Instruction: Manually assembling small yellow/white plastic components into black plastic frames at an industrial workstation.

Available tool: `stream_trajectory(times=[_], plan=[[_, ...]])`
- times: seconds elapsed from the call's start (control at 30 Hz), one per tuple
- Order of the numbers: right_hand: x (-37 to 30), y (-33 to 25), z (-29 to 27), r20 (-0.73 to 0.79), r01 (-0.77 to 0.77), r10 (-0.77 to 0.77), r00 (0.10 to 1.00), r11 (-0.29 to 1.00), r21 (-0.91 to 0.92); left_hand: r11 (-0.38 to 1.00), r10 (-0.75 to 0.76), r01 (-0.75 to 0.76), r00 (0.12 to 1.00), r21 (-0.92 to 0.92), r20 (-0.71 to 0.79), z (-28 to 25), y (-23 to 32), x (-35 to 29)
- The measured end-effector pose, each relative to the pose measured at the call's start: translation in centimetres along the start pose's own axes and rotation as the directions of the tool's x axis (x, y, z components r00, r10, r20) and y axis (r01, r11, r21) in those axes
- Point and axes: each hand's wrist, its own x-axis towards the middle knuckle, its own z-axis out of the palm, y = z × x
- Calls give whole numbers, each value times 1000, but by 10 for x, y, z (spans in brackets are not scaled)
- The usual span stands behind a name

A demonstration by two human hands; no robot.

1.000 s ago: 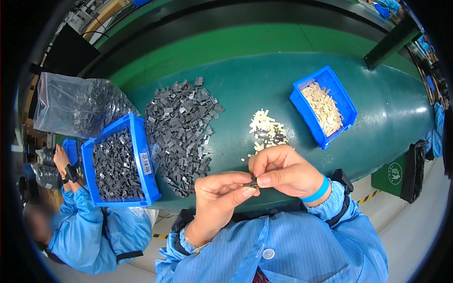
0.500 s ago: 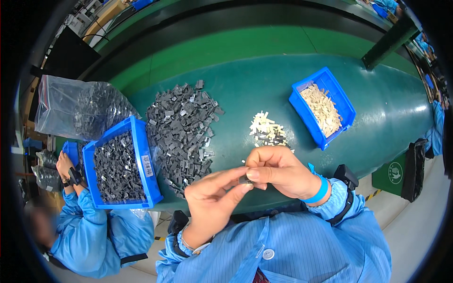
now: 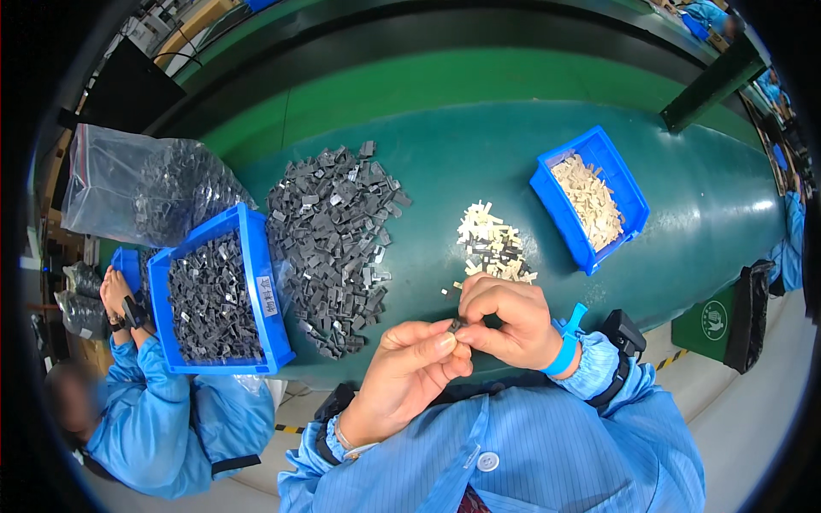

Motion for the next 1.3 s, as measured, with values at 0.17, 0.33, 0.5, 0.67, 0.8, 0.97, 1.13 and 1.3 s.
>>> stream_trajectory(times=[0.17,0.33,0.5,0.67,0.8,0.97,1.13,1.3], plan=[[7,-6,-22,194,-47,59,979,997,-63,877,343,-301,938,375,-47,8,17,-23],[18,2,-46,161,34,79,984,801,-597,-185,928,-545,178,818,328,-9,91,-76],[17,8,-35,281,81,139,949,758,-648,-637,769,524,385,565,511,-26,140,-101],[17,15,-26,406,156,213,889,693,-704,-661,750,401,376,634,544,-21,115,-82],[21,24,-29,487,220,218,846,690,-690,-712,697,253,366,656,616,-5,91,-58],[29,27,-30,533,224,238,812,717,-661,-656,667,20,482,754,568,2,60,-36],[34,29,-34,526,165,230,819,783,-600,-317,658,-218,651,923,379,-8,35,-14],[41,21,-34,214,-507,540,814,840,-193,385,536,-245,844,890,0,-12,12,9]])
